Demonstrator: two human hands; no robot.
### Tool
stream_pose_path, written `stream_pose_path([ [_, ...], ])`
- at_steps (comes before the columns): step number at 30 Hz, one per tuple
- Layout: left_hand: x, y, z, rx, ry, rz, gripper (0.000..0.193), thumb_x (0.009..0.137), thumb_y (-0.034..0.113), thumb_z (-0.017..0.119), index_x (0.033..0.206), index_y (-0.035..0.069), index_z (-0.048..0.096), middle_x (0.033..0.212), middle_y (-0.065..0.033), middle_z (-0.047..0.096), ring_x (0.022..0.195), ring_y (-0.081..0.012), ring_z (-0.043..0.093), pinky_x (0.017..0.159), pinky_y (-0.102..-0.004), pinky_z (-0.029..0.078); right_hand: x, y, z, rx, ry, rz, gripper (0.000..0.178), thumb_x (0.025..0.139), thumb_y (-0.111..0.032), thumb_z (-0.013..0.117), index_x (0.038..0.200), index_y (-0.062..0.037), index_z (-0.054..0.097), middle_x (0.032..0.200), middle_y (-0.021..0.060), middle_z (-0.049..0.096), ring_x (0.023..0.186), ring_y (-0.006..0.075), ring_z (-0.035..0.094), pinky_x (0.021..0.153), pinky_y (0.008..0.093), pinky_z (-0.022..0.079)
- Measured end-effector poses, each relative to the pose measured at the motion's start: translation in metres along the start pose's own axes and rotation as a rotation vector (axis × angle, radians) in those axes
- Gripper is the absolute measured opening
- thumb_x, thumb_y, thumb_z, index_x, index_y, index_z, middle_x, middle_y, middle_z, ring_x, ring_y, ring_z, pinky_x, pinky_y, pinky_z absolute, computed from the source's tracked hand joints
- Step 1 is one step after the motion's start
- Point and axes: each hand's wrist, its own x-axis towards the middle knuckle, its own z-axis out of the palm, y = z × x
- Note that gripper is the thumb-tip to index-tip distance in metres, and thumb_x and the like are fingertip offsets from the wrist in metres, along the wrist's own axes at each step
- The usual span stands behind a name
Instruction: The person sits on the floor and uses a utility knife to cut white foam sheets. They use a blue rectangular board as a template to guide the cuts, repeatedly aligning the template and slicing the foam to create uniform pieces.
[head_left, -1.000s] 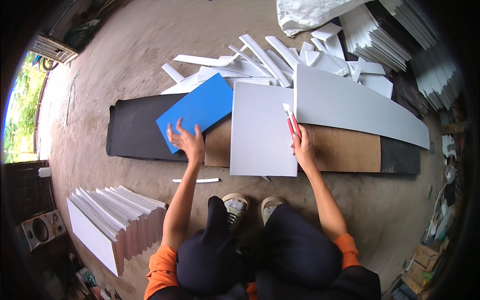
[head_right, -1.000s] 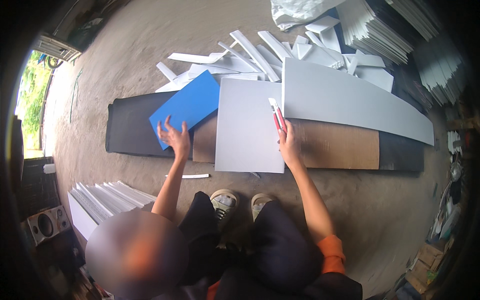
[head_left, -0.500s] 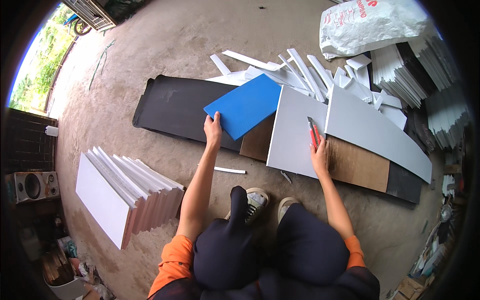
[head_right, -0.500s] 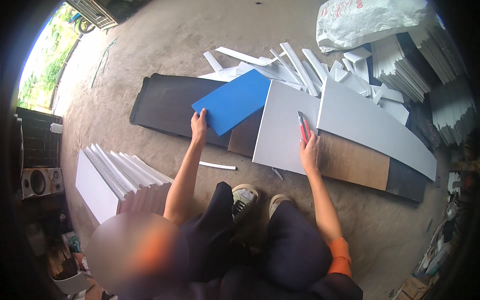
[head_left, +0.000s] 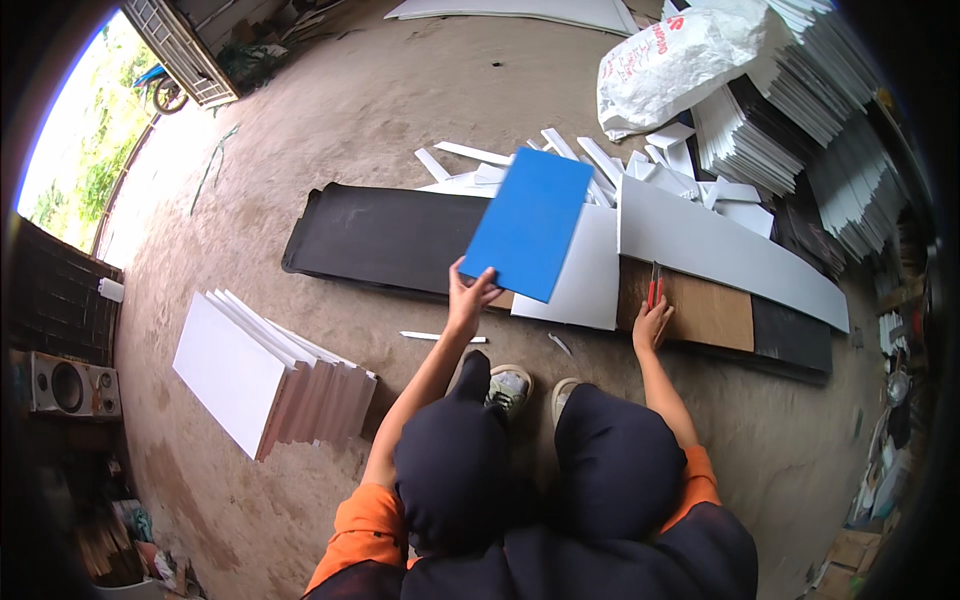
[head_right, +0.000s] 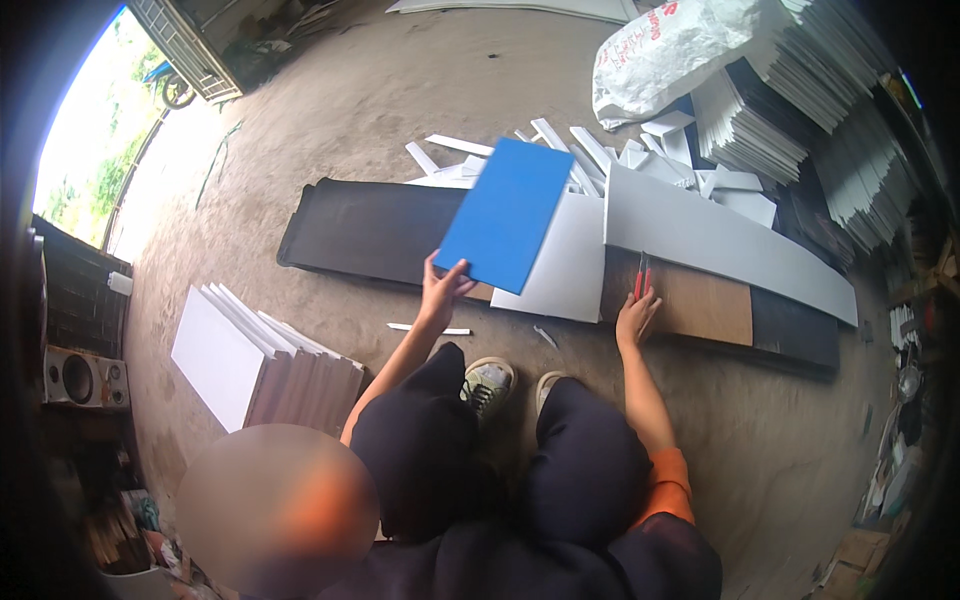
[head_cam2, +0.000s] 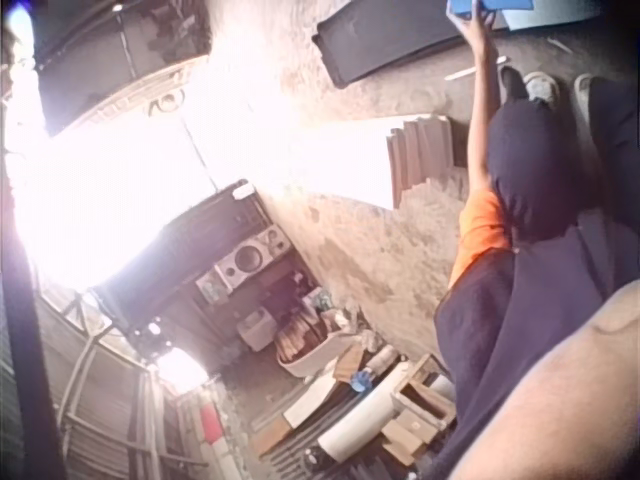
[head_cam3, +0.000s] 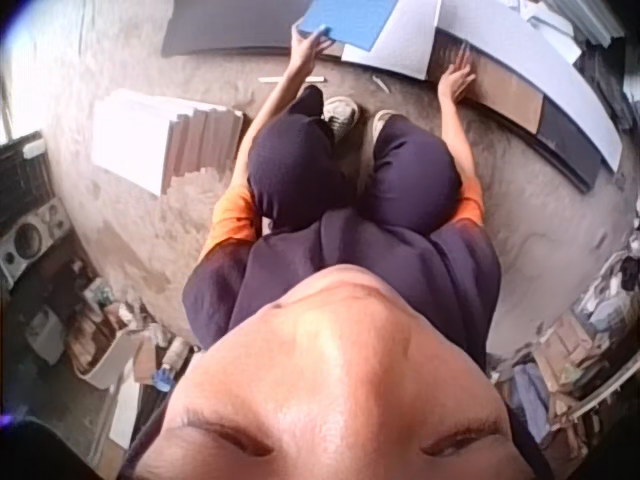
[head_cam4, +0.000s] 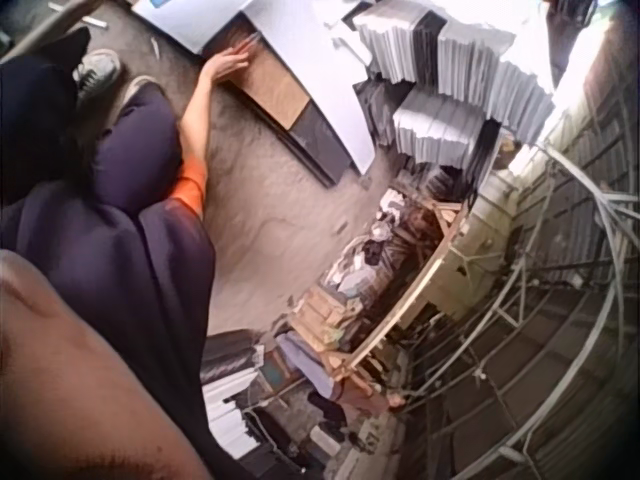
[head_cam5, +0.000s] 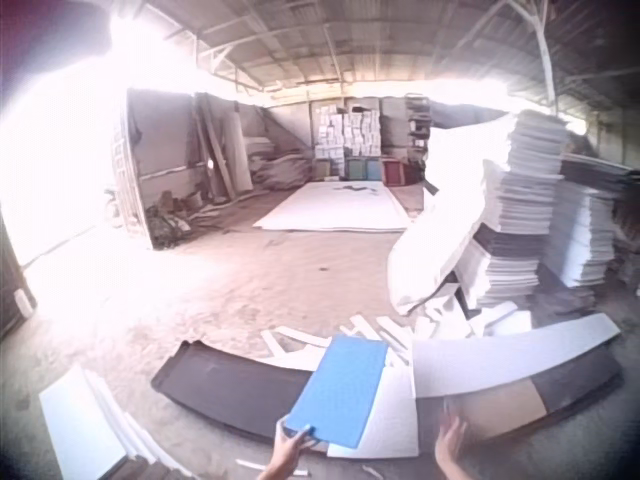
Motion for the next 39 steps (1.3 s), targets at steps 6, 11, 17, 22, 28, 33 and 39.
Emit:
stream_pose_path([
  [6, -0.011, -0.057, 0.042, 0.055, -0.070, -0.039, 0.057, 0.080, 0.004, 0.060, 0.122, 0.013, 0.023, 0.100, -0.0153, 0.047, 0.082, -0.0205, 0.057, 0.071, -0.0362, 0.054, 0.028, 0.015, -0.021, -0.165, 0.062, -0.114, 0.041, 0.081, -0.016, 0.053, 0.117, -0.0023, 0.041, 0.107, 0.0223, 0.041, 0.102, 0.0403, 0.041, 0.084, 0.0470, 0.036],
  [11, -0.027, -0.075, 0.053, 0.274, 0.010, -0.071, 0.061, 0.079, 0.012, 0.063, 0.124, 0.004, 0.022, 0.111, -0.0191, 0.039, 0.097, -0.0261, 0.051, 0.079, -0.0390, 0.049, 0.020, -0.036, -0.012, 0.085, 0.047, -0.338, 0.039, 0.081, -0.011, 0.055, 0.118, -0.0039, 0.041, 0.105, 0.0179, 0.041, 0.095, 0.0328, 0.043, 0.080, 0.0416, 0.040],
  [17, -0.001, -0.071, 0.024, 1.196, 0.047, 0.243, 0.066, 0.075, 0.035, 0.063, 0.123, 0.002, 0.034, 0.113, -0.0224, 0.036, 0.111, -0.0344, 0.032, 0.093, -0.0451, 0.028, 0.029, -0.069, 0.006, 0.368, -0.373, -0.257, 0.047, 0.082, -0.011, 0.056, 0.123, -0.0029, 0.035, 0.111, 0.0171, 0.039, 0.091, 0.0244, 0.044, 0.082, 0.0367, 0.040],
  [22, 0.081, -0.060, 0.021, 0.984, -0.186, 0.352, 0.054, 0.085, 0.023, 0.052, 0.128, -0.001, 0.029, 0.128, -0.0197, 0.032, 0.122, -0.0309, 0.029, 0.102, -0.0389, 0.023, 0.027, -0.091, 0.012, 0.321, -0.476, -0.175, 0.059, 0.079, -0.010, 0.059, 0.128, -0.0029, 0.027, 0.117, 0.0182, 0.033, 0.104, 0.0296, 0.041, 0.090, 0.0389, 0.037],
  [28, 0.091, -0.088, 0.038, 0.765, -0.343, 0.370, 0.070, 0.083, 0.012, 0.053, 0.135, -0.003, 0.008, 0.141, -0.0214, 0.012, 0.130, -0.0312, 0.016, 0.106, -0.0366, 0.015, 0.015, -0.117, 0.007, 0.189, -0.401, -0.242, 0.084, 0.072, -0.016, 0.069, 0.133, -0.0009, 0.013, 0.121, 0.0240, 0.026, 0.113, 0.0365, 0.032, 0.093, 0.0454, 0.032],
  [33, 0.082, -0.092, 0.043, 0.956, -0.301, 0.400, 0.073, 0.078, 0.016, 0.058, 0.134, -0.003, 0.015, 0.138, -0.0217, 0.018, 0.127, -0.0349, 0.019, 0.105, -0.0408, 0.016, 0.009, -0.136, 0.011, 0.102, -0.356, -0.272, 0.090, 0.065, -0.013, 0.074, 0.133, -0.0022, 0.015, 0.120, 0.0239, 0.027, 0.113, 0.0376, 0.029, 0.094, 0.0471, 0.028],
  [39, 0.083, -0.087, 0.046, 1.038, -0.299, 0.360, 0.066, 0.078, 0.019, 0.057, 0.132, 0.000, 0.025, 0.139, -0.0183, 0.018, 0.128, -0.0352, 0.013, 0.104, -0.0458, 0.014, 0.012, -0.138, 0.015, 0.091, -0.384, -0.244, 0.087, 0.065, -0.013, 0.074, 0.132, -0.0050, 0.020, 0.121, 0.0213, 0.026, 0.113, 0.0359, 0.029, 0.094, 0.0461, 0.029],
])
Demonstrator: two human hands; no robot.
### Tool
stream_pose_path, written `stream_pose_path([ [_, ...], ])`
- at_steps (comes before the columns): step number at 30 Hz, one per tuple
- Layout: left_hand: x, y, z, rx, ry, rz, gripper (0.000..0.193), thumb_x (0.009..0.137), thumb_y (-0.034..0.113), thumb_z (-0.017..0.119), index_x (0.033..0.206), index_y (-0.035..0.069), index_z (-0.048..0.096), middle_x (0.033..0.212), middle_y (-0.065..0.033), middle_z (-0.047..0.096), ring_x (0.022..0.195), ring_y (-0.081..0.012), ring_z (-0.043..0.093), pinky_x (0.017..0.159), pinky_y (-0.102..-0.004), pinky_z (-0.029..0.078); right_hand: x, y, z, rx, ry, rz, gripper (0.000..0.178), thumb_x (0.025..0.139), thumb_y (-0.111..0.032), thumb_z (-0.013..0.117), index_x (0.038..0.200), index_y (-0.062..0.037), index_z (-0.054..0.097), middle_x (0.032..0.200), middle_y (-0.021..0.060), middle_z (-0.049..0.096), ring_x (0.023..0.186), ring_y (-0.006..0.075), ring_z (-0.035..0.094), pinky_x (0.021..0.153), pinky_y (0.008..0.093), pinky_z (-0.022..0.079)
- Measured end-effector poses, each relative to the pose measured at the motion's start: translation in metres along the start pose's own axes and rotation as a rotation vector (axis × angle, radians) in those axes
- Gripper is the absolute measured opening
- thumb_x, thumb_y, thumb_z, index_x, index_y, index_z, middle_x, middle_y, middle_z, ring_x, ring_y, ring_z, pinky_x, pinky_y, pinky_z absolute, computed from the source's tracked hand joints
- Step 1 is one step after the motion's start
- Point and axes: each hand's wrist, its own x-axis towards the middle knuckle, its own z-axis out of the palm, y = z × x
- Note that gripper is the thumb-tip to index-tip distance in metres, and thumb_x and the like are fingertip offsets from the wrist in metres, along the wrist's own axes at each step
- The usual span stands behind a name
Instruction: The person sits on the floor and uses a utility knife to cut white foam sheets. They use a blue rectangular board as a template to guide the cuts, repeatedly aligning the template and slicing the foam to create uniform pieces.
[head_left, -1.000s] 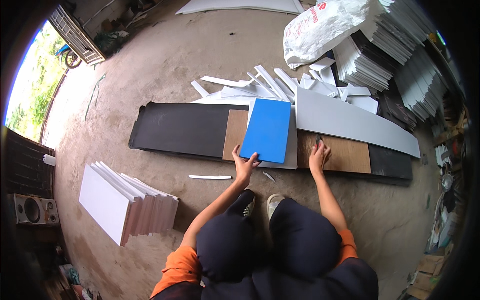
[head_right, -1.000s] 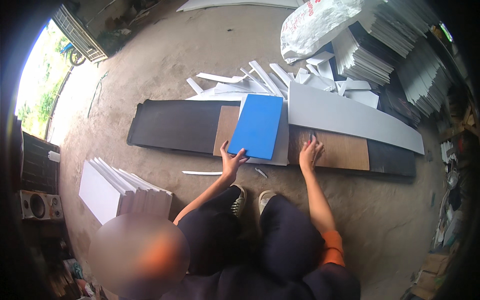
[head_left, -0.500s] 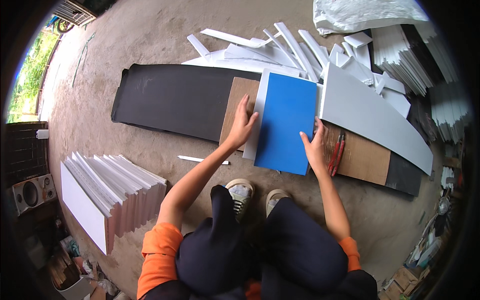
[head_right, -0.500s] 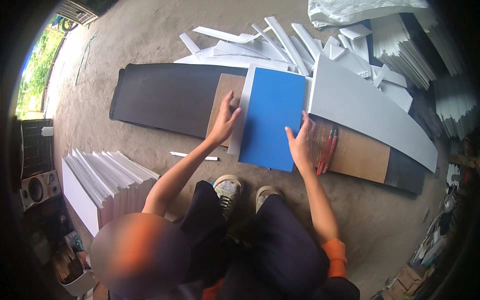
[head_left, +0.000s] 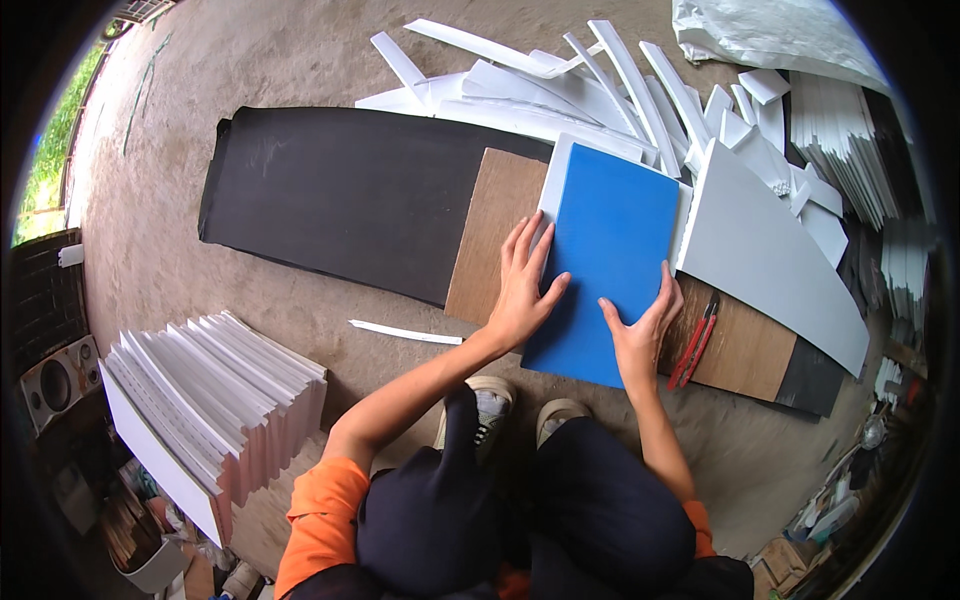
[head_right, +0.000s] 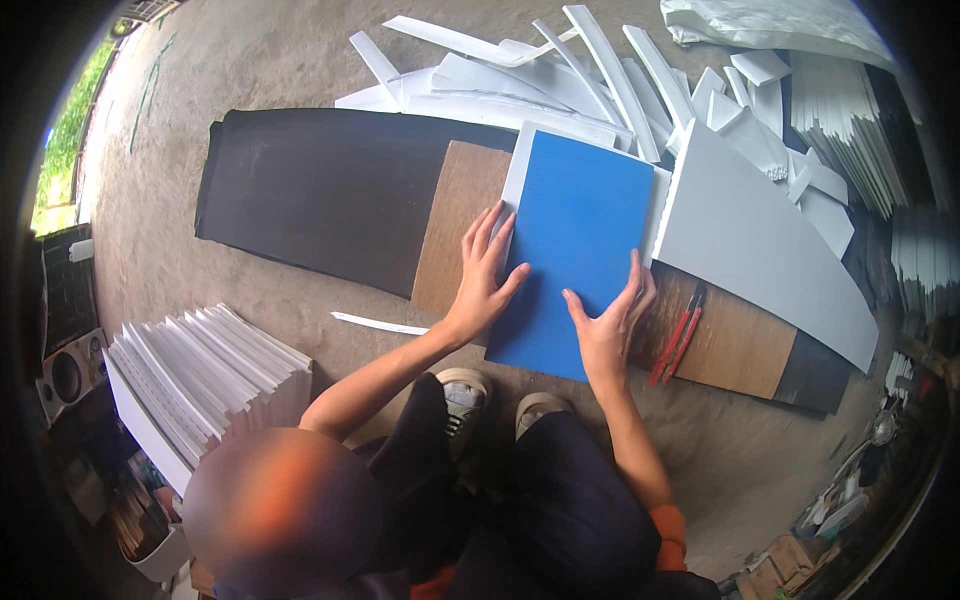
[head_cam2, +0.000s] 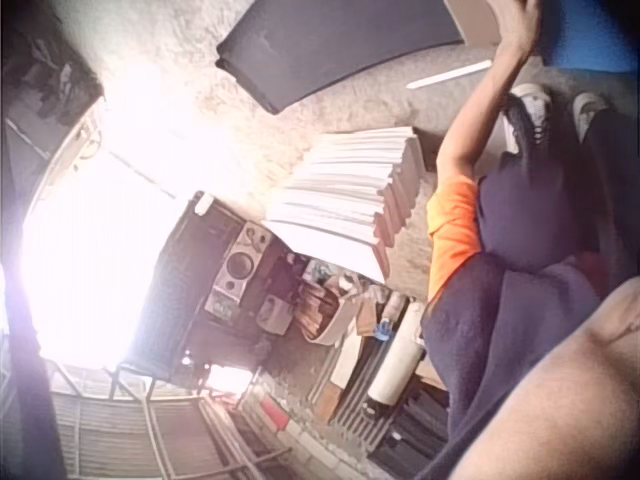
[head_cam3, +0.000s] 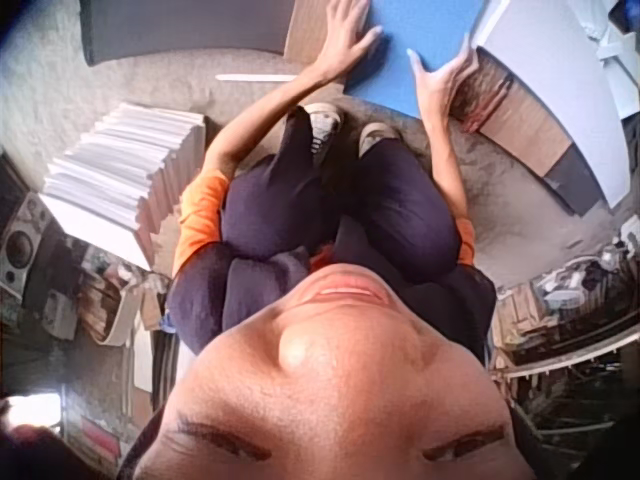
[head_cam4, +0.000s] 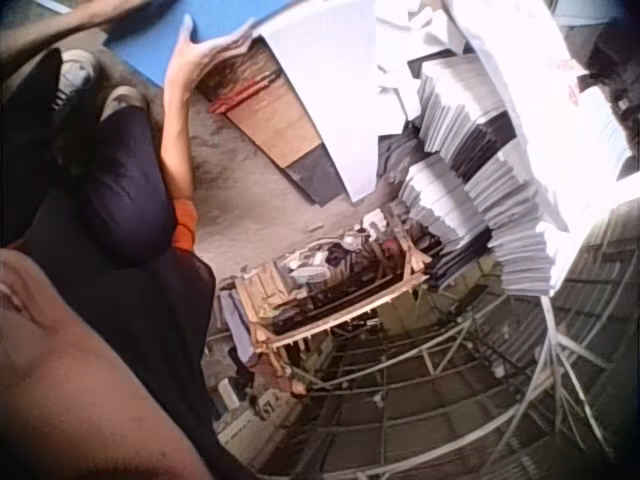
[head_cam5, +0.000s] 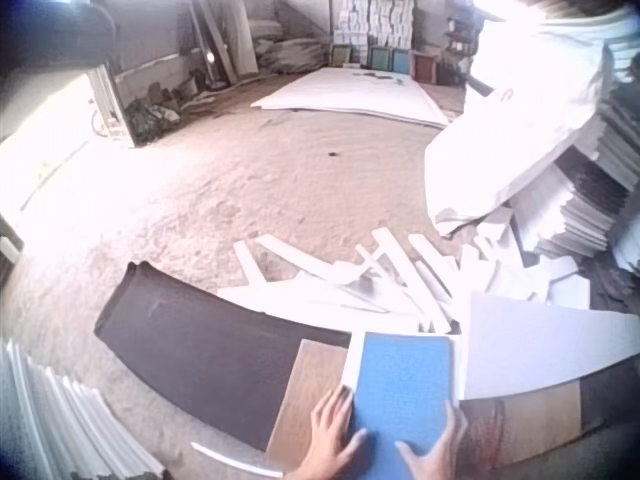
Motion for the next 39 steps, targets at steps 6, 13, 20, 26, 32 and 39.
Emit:
stream_pose_path([
  [6, 0.006, 0.006, -0.004, -0.022, 0.040, -0.056, 0.069, 0.081, 0.019, 0.056, 0.135, 0.003, 0.017, 0.141, -0.0145, 0.015, 0.132, -0.0318, 0.006, 0.105, -0.0477, 0.004, 0.006, -0.013, 0.009, 0.021, 0.003, -0.012, 0.084, 0.066, -0.013, 0.074, 0.132, -0.0048, 0.021, 0.122, 0.0206, 0.027, 0.114, 0.0355, 0.029, 0.093, 0.0455, 0.031],
  [13, 0.007, 0.004, 0.004, 0.035, 0.027, -0.079, 0.070, 0.081, 0.013, 0.052, 0.135, -0.002, 0.010, 0.140, -0.0196, 0.015, 0.132, -0.0320, 0.006, 0.105, -0.0487, 0.001, 0.009, -0.011, 0.012, 0.020, -0.001, -0.018, 0.085, 0.065, -0.013, 0.074, 0.131, -0.0040, 0.022, 0.122, 0.0207, 0.028, 0.114, 0.0352, 0.029, 0.093, 0.0460, 0.031],
  [20, 0.007, -0.003, 0.004, -0.004, 0.074, -0.055, 0.068, 0.078, 0.008, 0.052, 0.133, -0.005, 0.013, 0.135, -0.0224, 0.022, 0.127, -0.0352, 0.017, 0.104, -0.0458, 0.014, 0.007, -0.014, 0.018, -0.050, -0.017, -0.033, 0.085, 0.065, -0.011, 0.074, 0.131, -0.0036, 0.021, 0.122, 0.0212, 0.025, 0.114, 0.0359, 0.027, 0.093, 0.0471, 0.029],
  [26, 0.010, 0.003, -0.002, 0.109, 0.065, -0.087, 0.069, 0.076, 0.007, 0.054, 0.133, -0.004, 0.016, 0.130, -0.0206, 0.028, 0.120, -0.0346, 0.025, 0.098, -0.0450, 0.022, 0.007, -0.016, 0.018, -0.067, -0.032, -0.026, 0.086, 0.065, -0.010, 0.073, 0.132, -0.0039, 0.020, 0.121, 0.0221, 0.024, 0.113, 0.0361, 0.026, 0.093, 0.0470, 0.029],
  [32, 0.027, 0.000, -0.005, 0.115, 0.008, -0.284, 0.074, 0.071, 0.021, 0.063, 0.130, -0.001, 0.025, 0.113, -0.0211, 0.038, 0.106, -0.0328, 0.035, 0.092, -0.0445, 0.027, 0.005, -0.012, 0.017, -0.017, -0.045, -0.010, 0.086, 0.065, -0.009, 0.073, 0.132, -0.0047, 0.020, 0.121, 0.0218, 0.022, 0.113, 0.0364, 0.026, 0.094, 0.0467, 0.029],
  [39, 0.046, 0.003, -0.011, -0.699, -0.001, -0.574, 0.052, 0.075, 0.020, 0.056, 0.117, -0.005, 0.036, 0.101, -0.0181, 0.047, 0.092, -0.0223, 0.046, 0.082, -0.0334, 0.038, -0.008, -0.016, 0.009, 0.005, -0.012, -0.086, 0.088, 0.064, -0.008, 0.073, 0.133, -0.0056, 0.018, 0.123, 0.0217, 0.020, 0.114, 0.0363, 0.025, 0.096, 0.0459, 0.026],
])
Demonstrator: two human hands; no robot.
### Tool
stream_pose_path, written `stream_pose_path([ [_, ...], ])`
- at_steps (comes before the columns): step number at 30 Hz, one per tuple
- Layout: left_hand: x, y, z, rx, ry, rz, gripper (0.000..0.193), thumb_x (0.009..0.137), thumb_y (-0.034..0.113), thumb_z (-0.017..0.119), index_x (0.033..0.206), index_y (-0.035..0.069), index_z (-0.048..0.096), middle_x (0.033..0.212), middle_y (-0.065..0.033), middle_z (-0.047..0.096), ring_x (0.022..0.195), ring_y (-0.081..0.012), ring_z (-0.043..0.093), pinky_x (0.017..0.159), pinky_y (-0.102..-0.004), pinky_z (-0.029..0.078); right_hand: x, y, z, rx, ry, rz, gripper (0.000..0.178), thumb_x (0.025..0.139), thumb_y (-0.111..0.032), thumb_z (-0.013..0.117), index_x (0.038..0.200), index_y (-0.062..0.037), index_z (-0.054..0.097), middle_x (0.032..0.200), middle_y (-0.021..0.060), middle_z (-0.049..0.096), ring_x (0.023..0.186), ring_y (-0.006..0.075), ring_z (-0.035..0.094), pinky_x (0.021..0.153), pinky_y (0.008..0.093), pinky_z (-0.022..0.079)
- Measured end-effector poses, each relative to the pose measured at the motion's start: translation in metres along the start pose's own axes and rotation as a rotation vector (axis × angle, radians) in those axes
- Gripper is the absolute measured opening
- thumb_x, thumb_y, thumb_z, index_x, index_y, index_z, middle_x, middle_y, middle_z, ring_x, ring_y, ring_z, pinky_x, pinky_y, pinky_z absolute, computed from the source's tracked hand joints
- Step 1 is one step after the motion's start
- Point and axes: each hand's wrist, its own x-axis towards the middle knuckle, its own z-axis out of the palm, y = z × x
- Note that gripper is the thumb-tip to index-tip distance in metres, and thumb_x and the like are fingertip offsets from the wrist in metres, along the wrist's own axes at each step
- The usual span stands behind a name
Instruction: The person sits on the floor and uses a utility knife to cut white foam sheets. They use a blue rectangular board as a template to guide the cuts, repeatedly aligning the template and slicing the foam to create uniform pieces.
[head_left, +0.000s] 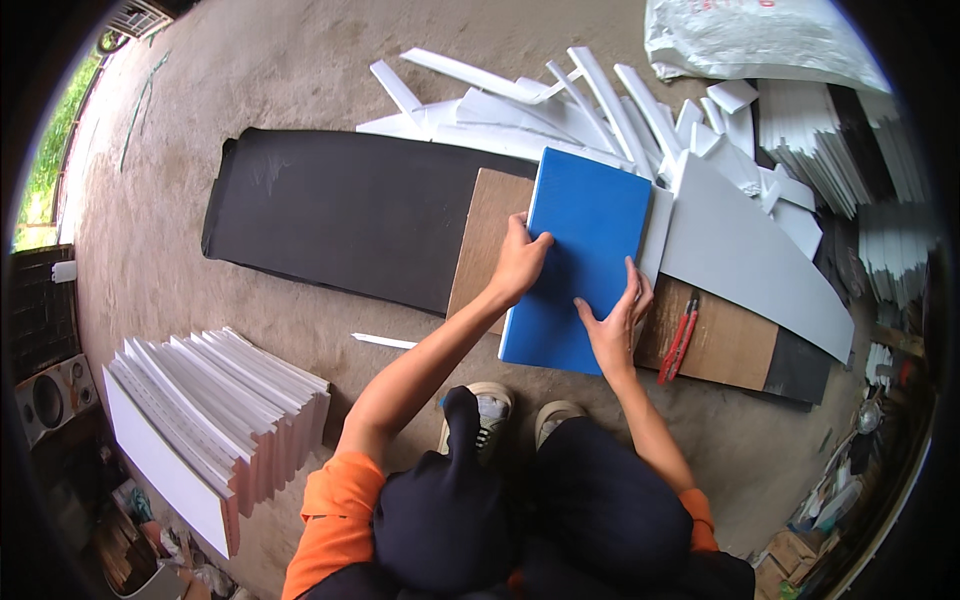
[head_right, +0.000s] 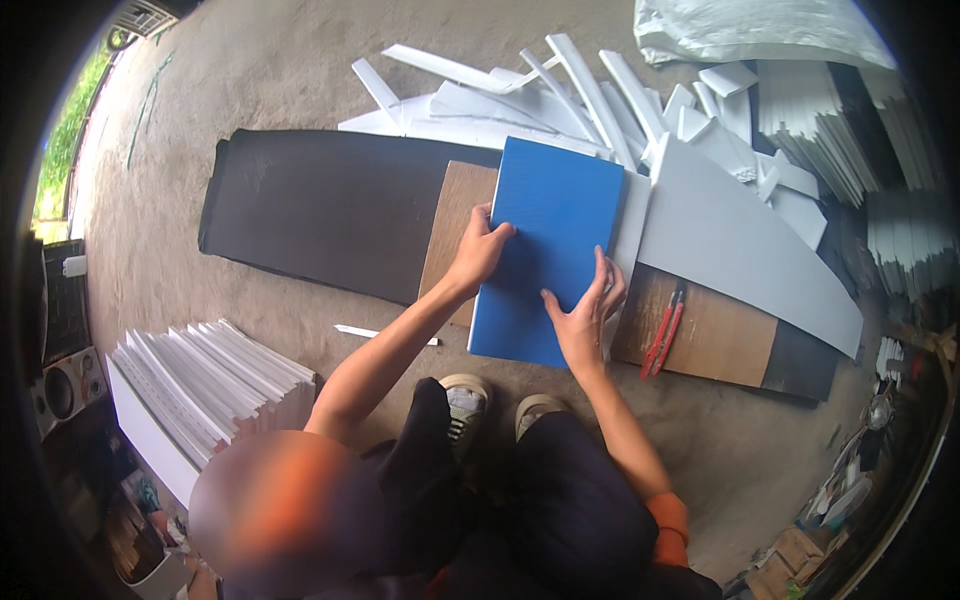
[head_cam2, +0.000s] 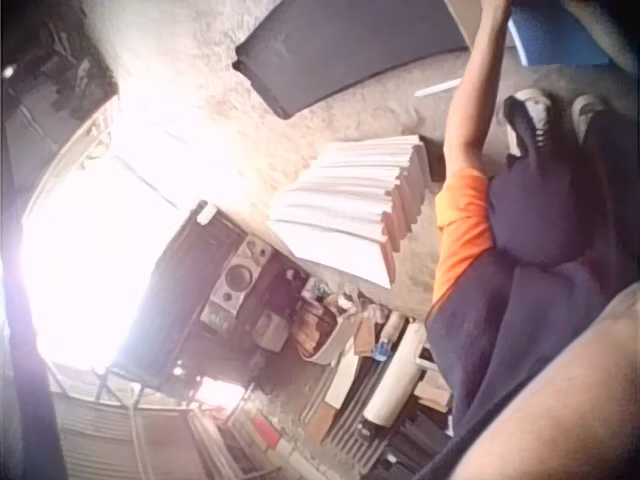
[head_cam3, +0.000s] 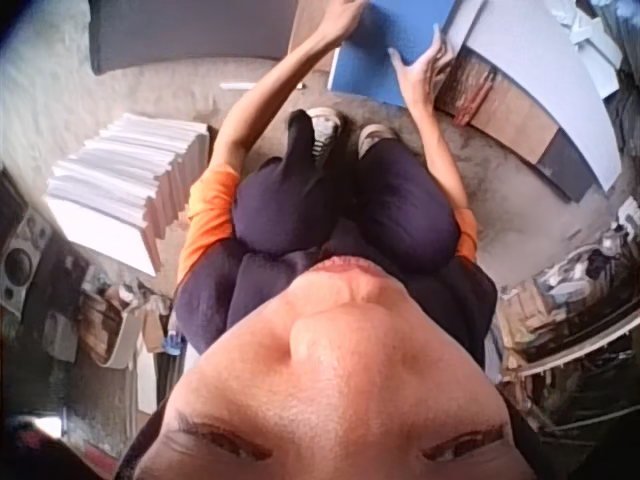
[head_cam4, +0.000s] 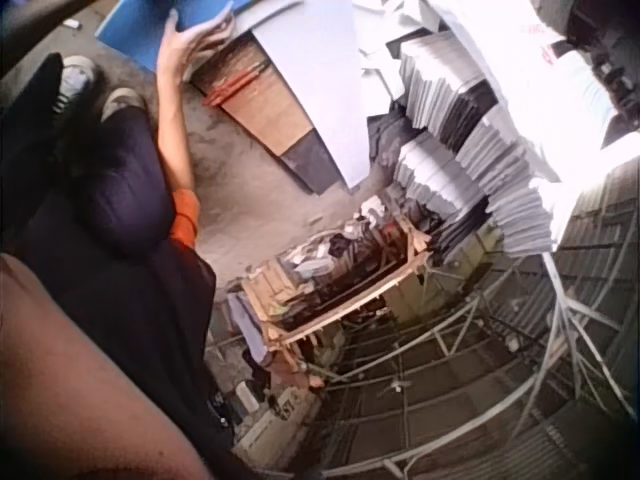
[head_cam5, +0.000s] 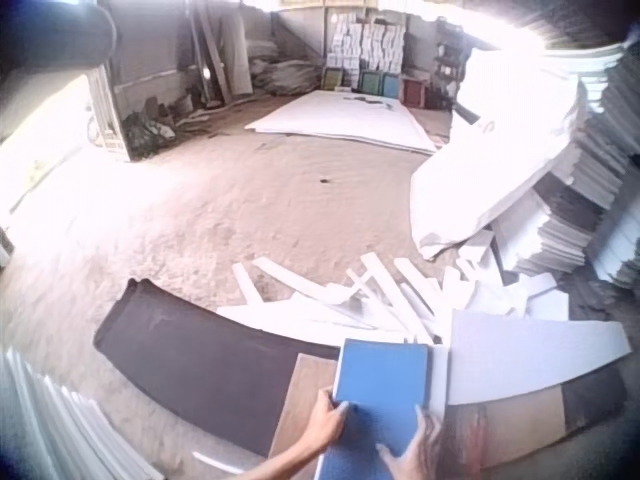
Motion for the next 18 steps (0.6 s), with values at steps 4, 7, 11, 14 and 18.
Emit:
stream_pose_path([
  [4, -0.047, 0.026, -0.004, -0.052, -0.074, 0.336, 0.039, 0.076, 0.011, 0.052, 0.109, -0.003, 0.036, 0.096, -0.0115, 0.048, 0.086, -0.0148, 0.046, 0.079, -0.0271, 0.039, 0.028, -0.043, -0.069, -0.079, 0.254, -0.208, 0.074, 0.073, -0.015, 0.066, 0.132, -0.0030, 0.023, 0.128, 0.0228, 0.021, 0.117, 0.0368, 0.025, 0.096, 0.0465, 0.024],
  [7, -0.087, 0.077, -0.003, -0.065, -0.102, 0.579, 0.035, 0.075, 0.004, 0.050, 0.106, -0.001, 0.035, 0.096, -0.0099, 0.044, 0.090, -0.0139, 0.042, 0.083, -0.0248, 0.035, 0.056, -0.102, -0.134, -0.091, 0.376, -0.541, 0.064, 0.078, -0.020, 0.062, 0.129, 0.0001, 0.029, 0.126, 0.0214, 0.032, 0.115, 0.0361, 0.032, 0.096, 0.0440, 0.026],
  [11, -0.095, 0.098, -0.023, 0.030, -0.081, 0.749, 0.036, 0.072, 0.000, 0.048, 0.105, 0.001, 0.033, 0.097, -0.0092, 0.040, 0.094, -0.0147, 0.039, 0.085, -0.0242, 0.032, 0.071, -0.165, -0.170, -0.195, 0.046, -0.787, 0.051, 0.083, -0.034, 0.052, 0.120, -0.0003, 0.042, 0.111, 0.0161, 0.051, 0.106, 0.0290, 0.044, 0.094, 0.0395, 0.031],
  [14, -0.086, 0.090, -0.029, 0.055, -0.082, 0.810, 0.037, 0.073, -0.005, 0.045, 0.107, 0.004, 0.034, 0.098, -0.0054, 0.038, 0.096, -0.0120, 0.038, 0.085, -0.0228, 0.033, 0.073, -0.159, -0.150, -0.225, -0.043, -0.868, 0.044, 0.086, -0.037, 0.046, 0.113, -0.0027, 0.048, 0.101, 0.0135, 0.056, 0.096, 0.0262, 0.053, 0.089, 0.0384, 0.036],
  [18, -0.088, 0.082, -0.042, 0.137, -0.031, 0.815, 0.042, 0.073, -0.002, 0.046, 0.112, 0.003, 0.031, 0.100, -0.0070, 0.036, 0.095, -0.0136, 0.037, 0.083, -0.0237, 0.033, 0.063, -0.164, -0.122, -0.268, -0.084, -0.898, 0.035, 0.086, -0.035, 0.048, 0.104, -0.0044, 0.049, 0.096, 0.0110, 0.056, 0.093, 0.0240, 0.053, 0.079, 0.0378, 0.039],
])
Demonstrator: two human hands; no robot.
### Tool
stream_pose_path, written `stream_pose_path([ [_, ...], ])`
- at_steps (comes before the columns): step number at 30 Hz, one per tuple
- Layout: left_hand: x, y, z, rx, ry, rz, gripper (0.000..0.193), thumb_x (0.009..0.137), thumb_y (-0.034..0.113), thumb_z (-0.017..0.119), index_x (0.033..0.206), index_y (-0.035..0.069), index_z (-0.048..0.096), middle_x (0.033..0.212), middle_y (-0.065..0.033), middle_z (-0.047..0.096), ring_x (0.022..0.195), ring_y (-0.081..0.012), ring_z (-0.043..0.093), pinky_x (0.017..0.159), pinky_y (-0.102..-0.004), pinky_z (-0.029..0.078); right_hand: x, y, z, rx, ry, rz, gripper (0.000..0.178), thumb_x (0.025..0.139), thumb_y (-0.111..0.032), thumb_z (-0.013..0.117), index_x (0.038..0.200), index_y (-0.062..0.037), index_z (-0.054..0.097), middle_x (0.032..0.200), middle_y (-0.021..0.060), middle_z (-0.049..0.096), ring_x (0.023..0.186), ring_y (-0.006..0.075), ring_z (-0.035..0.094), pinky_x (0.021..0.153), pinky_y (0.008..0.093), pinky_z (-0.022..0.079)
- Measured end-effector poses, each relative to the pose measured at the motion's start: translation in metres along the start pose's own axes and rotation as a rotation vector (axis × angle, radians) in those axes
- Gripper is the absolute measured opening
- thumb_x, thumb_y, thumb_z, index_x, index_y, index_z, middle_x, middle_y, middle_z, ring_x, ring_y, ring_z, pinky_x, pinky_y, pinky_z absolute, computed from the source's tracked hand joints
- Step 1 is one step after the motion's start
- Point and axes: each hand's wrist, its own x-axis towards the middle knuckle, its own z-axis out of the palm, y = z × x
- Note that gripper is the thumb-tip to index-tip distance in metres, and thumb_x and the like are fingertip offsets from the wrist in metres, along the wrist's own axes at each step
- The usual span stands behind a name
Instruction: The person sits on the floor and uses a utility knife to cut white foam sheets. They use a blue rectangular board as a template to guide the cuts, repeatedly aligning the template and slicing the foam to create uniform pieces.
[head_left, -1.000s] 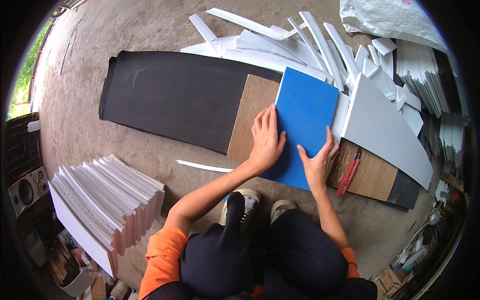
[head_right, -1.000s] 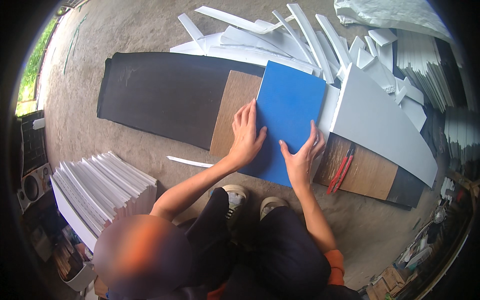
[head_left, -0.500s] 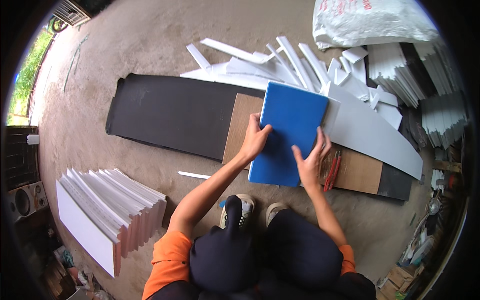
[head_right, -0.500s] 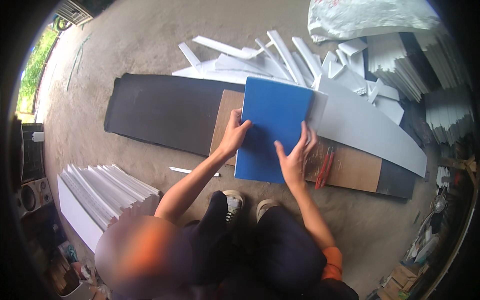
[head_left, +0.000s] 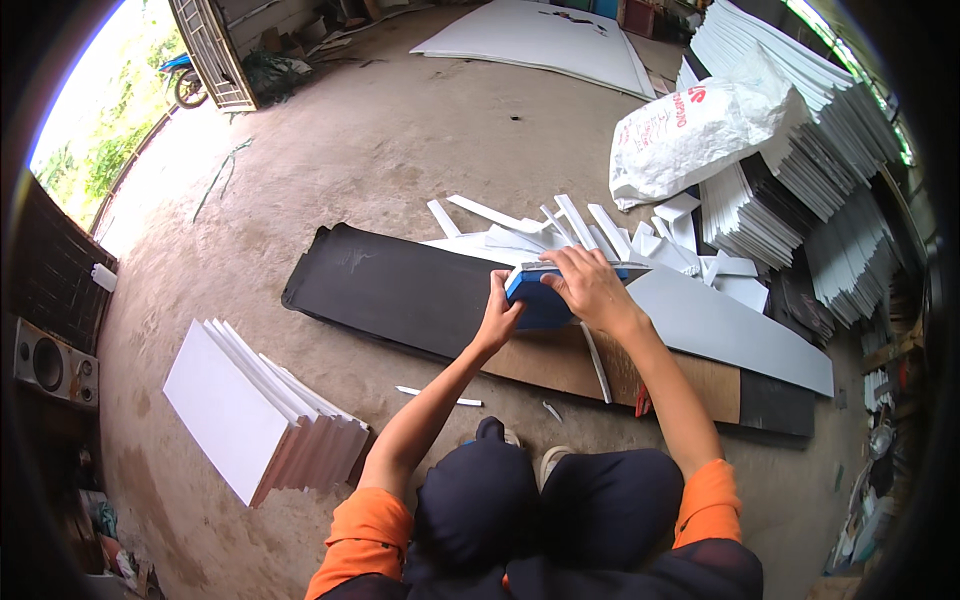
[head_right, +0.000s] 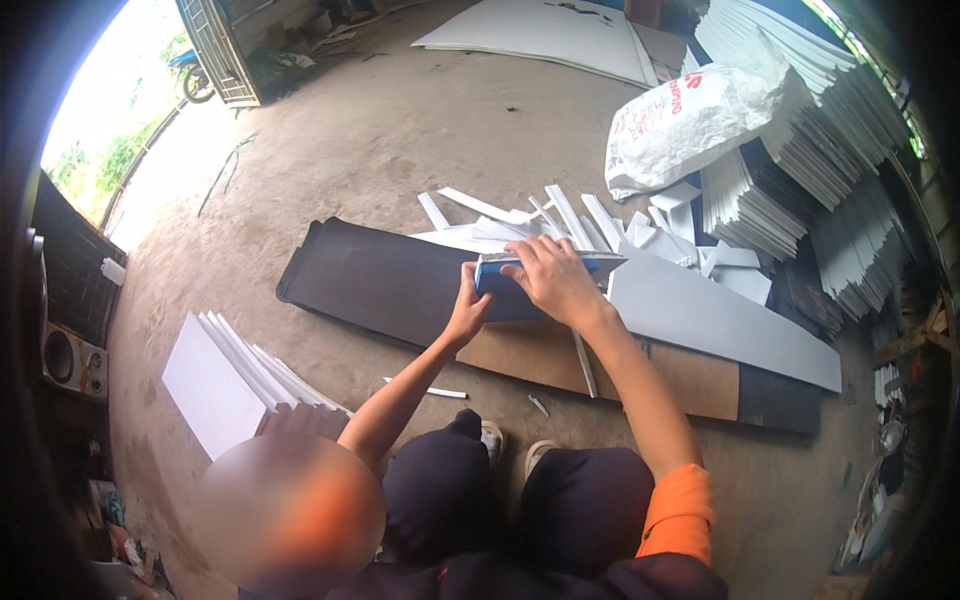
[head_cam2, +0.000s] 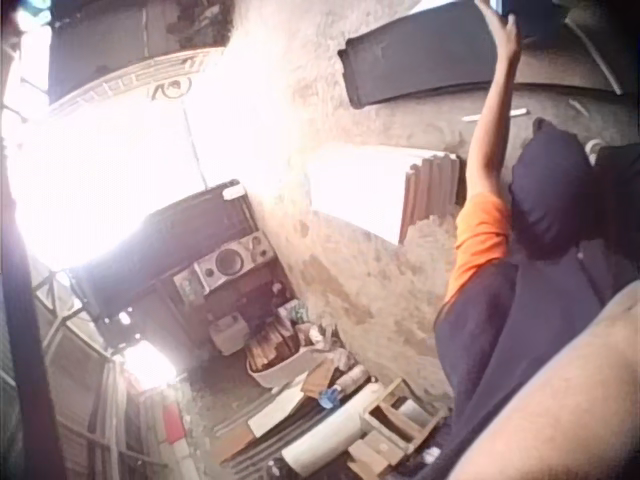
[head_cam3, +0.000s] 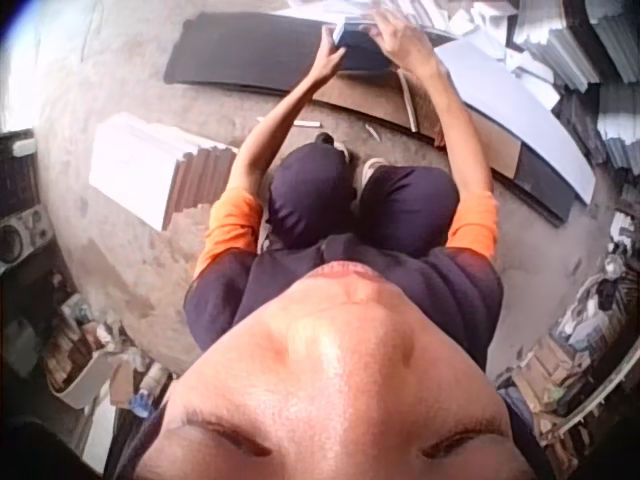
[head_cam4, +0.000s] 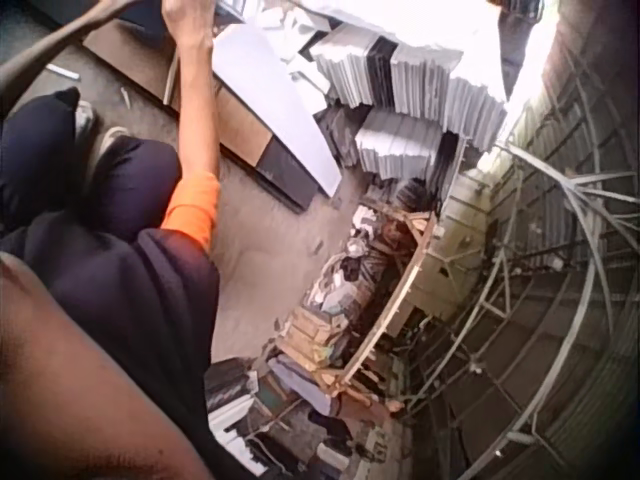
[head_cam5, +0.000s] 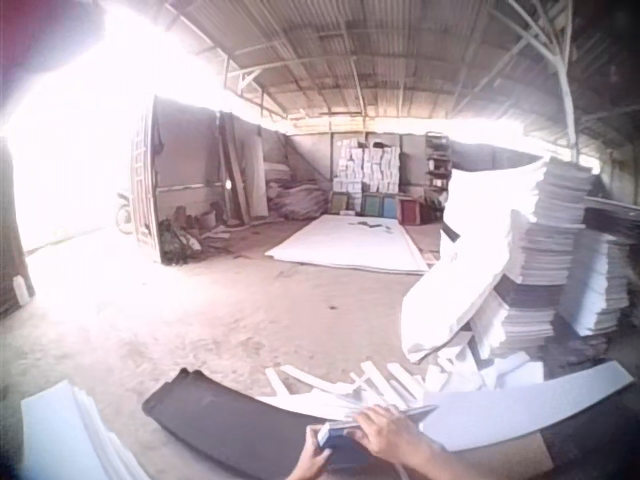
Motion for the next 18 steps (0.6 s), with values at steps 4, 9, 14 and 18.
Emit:
stream_pose_path([
  [4, -0.004, -0.002, -0.006, -0.112, 0.059, -0.137, 0.040, 0.070, -0.001, 0.048, 0.106, 0.002, 0.031, 0.098, -0.0105, 0.038, 0.094, -0.0182, 0.039, 0.085, -0.0270, 0.034, 0.008, -0.005, 0.017, -0.097, -0.012, -0.049, 0.033, 0.083, -0.033, 0.052, 0.100, -0.0050, 0.047, 0.093, 0.0093, 0.053, 0.090, 0.0240, 0.051, 0.077, 0.0376, 0.038],
  [9, 0.008, -0.020, -0.010, -0.067, 0.070, -0.072, 0.041, 0.070, 0.000, 0.048, 0.107, 0.001, 0.031, 0.098, -0.0101, 0.038, 0.095, -0.0174, 0.039, 0.083, -0.0261, 0.034, 0.021, -0.002, 0.025, -0.175, -0.041, -0.031, 0.034, 0.078, -0.024, 0.058, 0.101, -0.0025, 0.046, 0.096, 0.0111, 0.050, 0.092, 0.0251, 0.049, 0.078, 0.0368, 0.037],
  [14, 0.011, -0.029, -0.010, -0.111, 0.067, -0.127, 0.041, 0.071, 0.001, 0.048, 0.108, 0.001, 0.031, 0.099, -0.0104, 0.036, 0.096, -0.0175, 0.038, 0.084, -0.0261, 0.033, 0.026, 0.002, 0.029, -0.185, -0.031, -0.011, 0.032, 0.076, -0.020, 0.058, 0.098, -0.0015, 0.046, 0.098, 0.0133, 0.050, 0.092, 0.0269, 0.049, 0.077, 0.0378, 0.037],
  [18, 0.011, -0.028, -0.006, -0.138, 0.055, -0.081, 0.040, 0.072, 0.001, 0.047, 0.108, 0.001, 0.031, 0.099, -0.0107, 0.036, 0.097, -0.0176, 0.037, 0.086, -0.0264, 0.032, 0.025, 0.005, 0.029, -0.151, 0.012, -0.024, 0.029, 0.076, -0.020, 0.058, 0.096, -0.0014, 0.047, 0.095, 0.0128, 0.051, 0.092, 0.0274, 0.049, 0.076, 0.0381, 0.037],
])
